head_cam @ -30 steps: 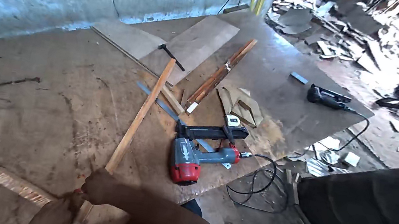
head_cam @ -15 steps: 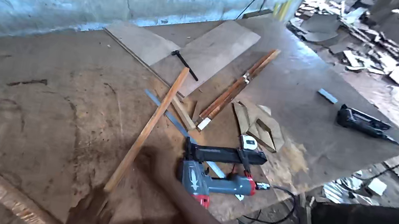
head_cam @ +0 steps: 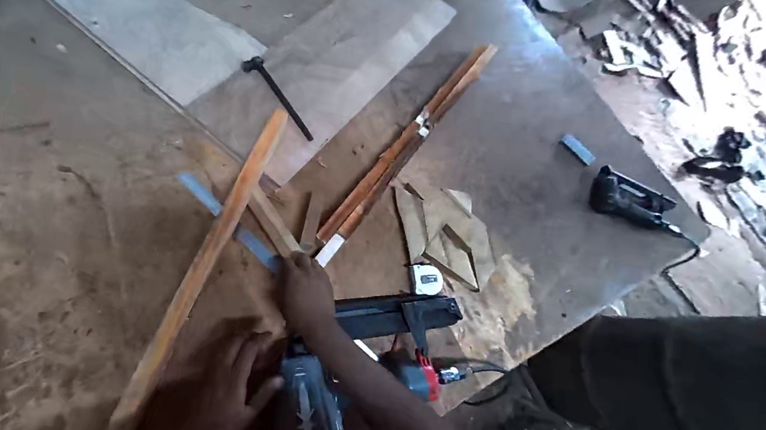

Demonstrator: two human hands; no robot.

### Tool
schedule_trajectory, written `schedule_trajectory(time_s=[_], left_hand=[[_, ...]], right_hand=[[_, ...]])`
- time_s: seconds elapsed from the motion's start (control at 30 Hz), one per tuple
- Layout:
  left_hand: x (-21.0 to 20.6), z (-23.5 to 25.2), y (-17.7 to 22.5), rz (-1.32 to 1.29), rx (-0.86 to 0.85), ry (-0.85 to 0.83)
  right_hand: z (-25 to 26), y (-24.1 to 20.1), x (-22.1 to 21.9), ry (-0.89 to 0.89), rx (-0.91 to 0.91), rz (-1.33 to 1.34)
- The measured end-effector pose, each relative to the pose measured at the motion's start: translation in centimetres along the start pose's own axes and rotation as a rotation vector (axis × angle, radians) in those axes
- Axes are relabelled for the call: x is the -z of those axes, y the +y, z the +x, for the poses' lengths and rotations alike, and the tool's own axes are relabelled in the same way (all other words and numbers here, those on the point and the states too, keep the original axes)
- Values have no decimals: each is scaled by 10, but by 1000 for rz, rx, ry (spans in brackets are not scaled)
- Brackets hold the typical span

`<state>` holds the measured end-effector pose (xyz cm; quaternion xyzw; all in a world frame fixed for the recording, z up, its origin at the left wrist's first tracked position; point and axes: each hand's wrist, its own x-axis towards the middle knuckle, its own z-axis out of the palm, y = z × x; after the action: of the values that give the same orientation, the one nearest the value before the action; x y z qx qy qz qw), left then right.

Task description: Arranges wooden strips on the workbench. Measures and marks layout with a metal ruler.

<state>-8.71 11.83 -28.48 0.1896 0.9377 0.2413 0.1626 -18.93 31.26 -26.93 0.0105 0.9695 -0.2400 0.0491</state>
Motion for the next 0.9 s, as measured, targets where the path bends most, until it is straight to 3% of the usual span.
schedule_trajectory(time_s=[0.07,0.17,0.3,0.4,0.57,0.7,0.8,0.9], left_hand=[[-12,1,25,-118,-21,5],[-27,-16,53,-321,50,71],[-46,-32,56,-503,130,149],[-53,-33,57,-520,216,118],[-53,-24,89,-638,338,120],[-57,-3,119,-670,347,5],[-52,26,147,-854,307,-14],[-19,60,188,-1065,82,-87]], right_hand=[[-10,14,15,-9,23,59],[-68,38,40,-30,41,112],[-162,66,56,-241,27,89],[-200,77,52,-334,69,62],[-187,101,63,-453,128,75],[-178,139,79,-483,36,159],[-165,169,92,-391,-81,157],[-147,200,104,-302,-150,118]])
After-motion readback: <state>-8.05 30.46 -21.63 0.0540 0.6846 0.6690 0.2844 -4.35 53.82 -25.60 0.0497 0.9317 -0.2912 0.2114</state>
